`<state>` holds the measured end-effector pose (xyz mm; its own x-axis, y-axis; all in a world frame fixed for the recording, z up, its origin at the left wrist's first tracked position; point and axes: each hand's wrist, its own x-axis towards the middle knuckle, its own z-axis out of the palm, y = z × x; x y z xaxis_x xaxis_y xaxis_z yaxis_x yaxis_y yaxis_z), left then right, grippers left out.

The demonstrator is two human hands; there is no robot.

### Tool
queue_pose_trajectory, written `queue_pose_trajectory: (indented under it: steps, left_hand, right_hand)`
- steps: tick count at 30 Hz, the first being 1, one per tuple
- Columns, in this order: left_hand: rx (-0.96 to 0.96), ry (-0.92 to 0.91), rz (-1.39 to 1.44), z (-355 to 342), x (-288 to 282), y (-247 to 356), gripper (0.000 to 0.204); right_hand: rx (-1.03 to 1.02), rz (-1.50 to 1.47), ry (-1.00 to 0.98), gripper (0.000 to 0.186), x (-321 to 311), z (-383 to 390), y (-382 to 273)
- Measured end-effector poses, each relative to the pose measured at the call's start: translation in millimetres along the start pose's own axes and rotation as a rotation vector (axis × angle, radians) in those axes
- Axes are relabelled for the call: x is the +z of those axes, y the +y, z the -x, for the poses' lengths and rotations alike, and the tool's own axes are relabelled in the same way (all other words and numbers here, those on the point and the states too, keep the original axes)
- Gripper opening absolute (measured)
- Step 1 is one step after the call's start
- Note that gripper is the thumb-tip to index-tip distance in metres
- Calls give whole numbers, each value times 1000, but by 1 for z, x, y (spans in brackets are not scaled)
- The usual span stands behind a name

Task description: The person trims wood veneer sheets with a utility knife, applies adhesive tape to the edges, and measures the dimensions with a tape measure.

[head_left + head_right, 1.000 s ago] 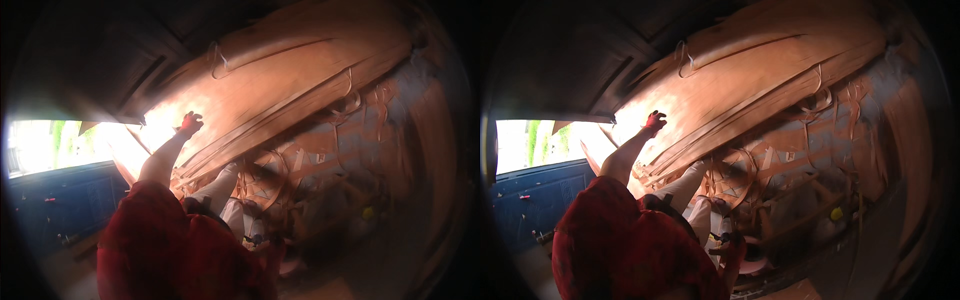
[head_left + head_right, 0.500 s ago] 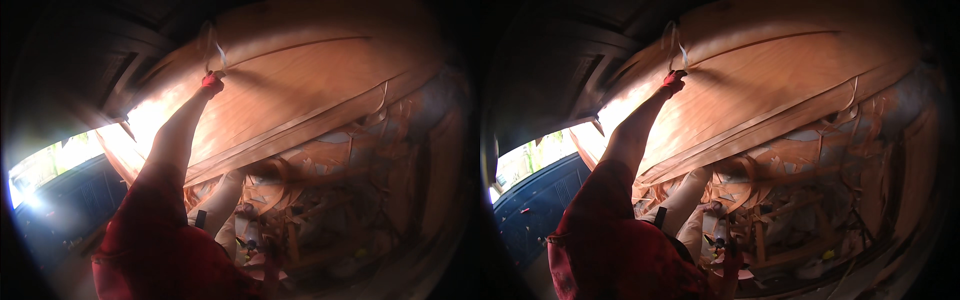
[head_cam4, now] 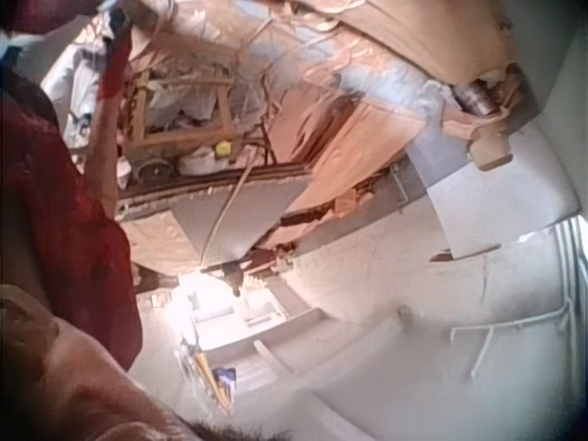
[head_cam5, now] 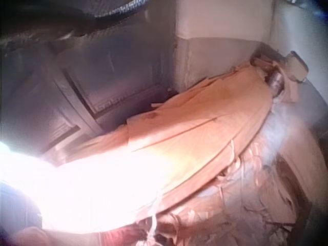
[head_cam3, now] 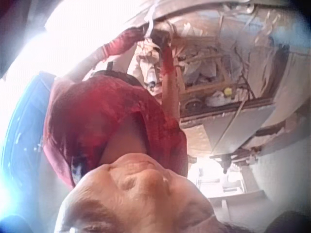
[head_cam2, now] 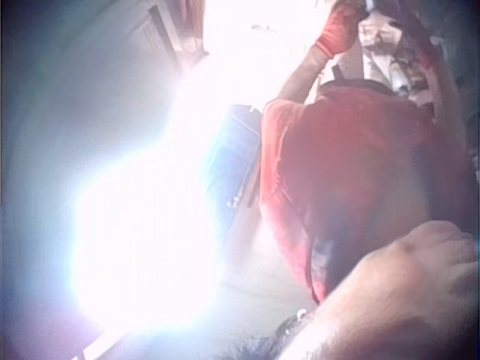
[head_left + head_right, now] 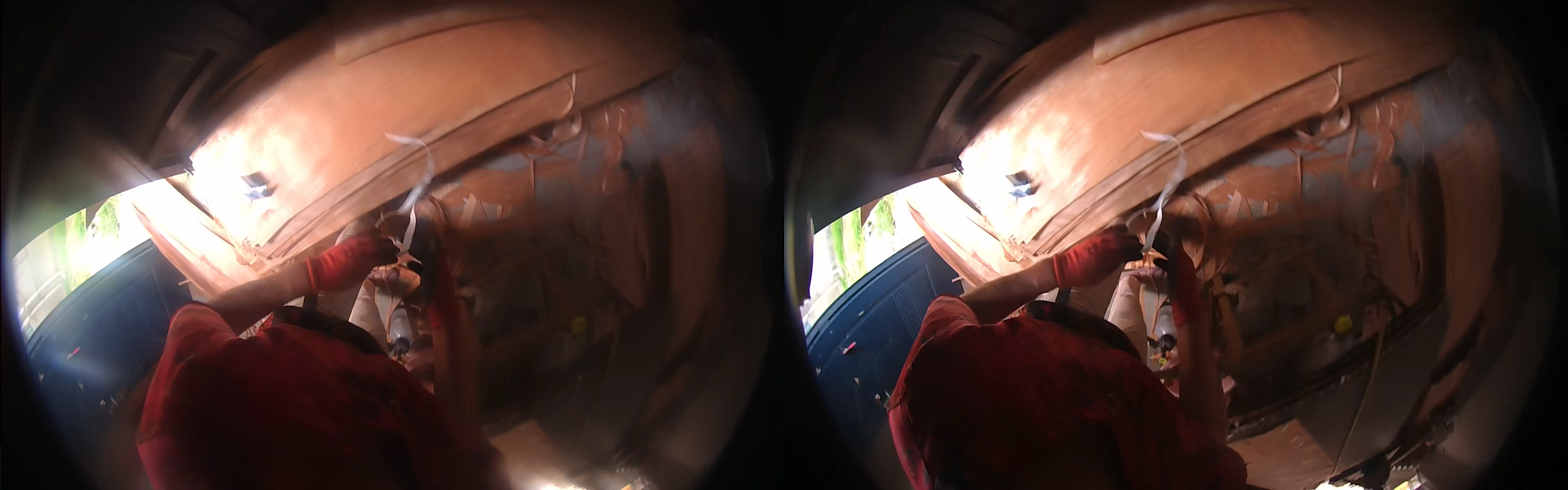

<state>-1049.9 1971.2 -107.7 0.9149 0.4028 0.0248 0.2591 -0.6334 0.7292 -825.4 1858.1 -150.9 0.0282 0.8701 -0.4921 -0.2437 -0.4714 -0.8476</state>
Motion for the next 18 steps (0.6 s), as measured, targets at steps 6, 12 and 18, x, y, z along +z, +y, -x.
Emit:
queue_pose_trajectory:
  steps: [6,12,18]
  left_hand:
    - [-381,-30,1236,65,94,63,33]
    - [-508,-11,2140,20,58,85,56]
    - [-468,-218,2168,-17,56,122,59]
  right_hand:
    - [179,-177,145,28,22,97,-74]
    - [-10,127,28,27,20,192,-75]
    - [-175,341,-10,25,23,247,-15]
